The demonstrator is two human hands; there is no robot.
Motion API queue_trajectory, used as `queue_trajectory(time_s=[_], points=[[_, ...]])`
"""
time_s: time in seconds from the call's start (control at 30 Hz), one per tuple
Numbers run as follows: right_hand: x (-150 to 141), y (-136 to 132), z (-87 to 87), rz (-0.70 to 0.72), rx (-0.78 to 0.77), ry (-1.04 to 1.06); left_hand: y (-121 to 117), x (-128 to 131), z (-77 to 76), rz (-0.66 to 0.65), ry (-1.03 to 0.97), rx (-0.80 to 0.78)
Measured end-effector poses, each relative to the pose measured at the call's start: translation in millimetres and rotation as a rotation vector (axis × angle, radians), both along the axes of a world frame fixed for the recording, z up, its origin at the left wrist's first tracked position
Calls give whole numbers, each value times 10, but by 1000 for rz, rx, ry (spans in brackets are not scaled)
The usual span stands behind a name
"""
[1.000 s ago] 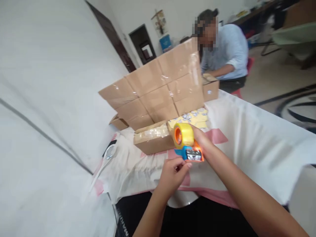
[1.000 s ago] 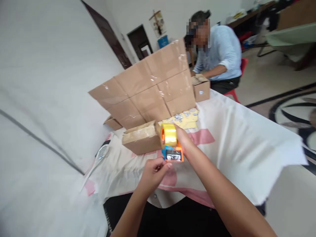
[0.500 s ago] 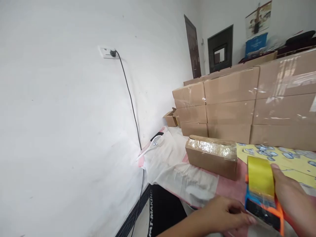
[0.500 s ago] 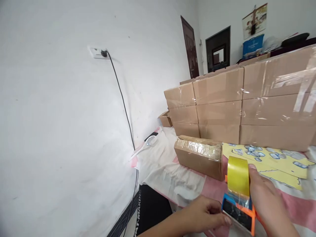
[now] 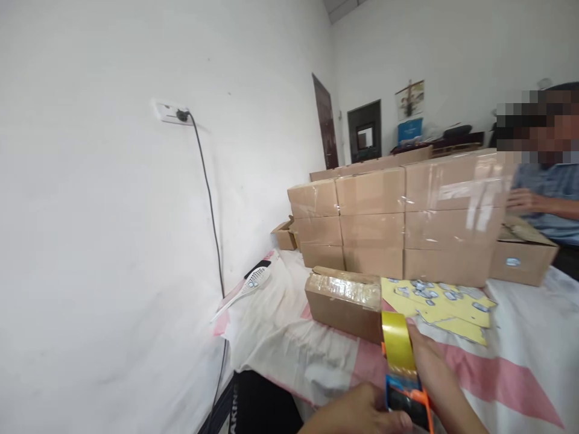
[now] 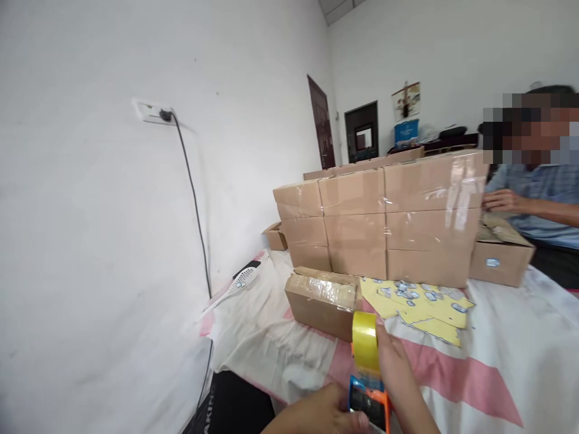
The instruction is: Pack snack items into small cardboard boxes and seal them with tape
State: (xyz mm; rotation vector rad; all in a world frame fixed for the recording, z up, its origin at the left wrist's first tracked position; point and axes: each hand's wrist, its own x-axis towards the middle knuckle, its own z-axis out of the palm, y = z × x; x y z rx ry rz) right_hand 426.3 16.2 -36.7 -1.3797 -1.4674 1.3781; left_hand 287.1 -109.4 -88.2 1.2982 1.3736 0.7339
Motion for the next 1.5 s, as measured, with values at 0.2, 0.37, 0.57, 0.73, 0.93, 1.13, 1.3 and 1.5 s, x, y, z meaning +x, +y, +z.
queue_trajectory(time_s=[0.2, 0.37, 0.57, 0.73, 0.93, 1.13, 1.3, 1.5], points=[[-54, -114, 96, 6, -173, 351, 45, 312, -91, 266, -107, 155], [-125, -155, 45, 32, -135, 614, 18, 490, -48, 392, -140, 179], [-163, -198, -47, 123, 53, 707, -45, 437, 62, 487, -173, 250], [-123, -233, -90, 159, 178, 704, -127, 454, 184, 513, -162, 322], [-69, -219, -89, 160, 242, 759, -258, 486, 305, 420, -209, 341], [-66, -224, -48, 120, 182, 759, -258, 509, 369, 395, -206, 400], [-59, -203, -8, 58, 139, 767, -237, 519, 300, 335, -285, 407], [-59, -155, -30, 12, 118, 784, -233, 519, 284, 326, -372, 413]])
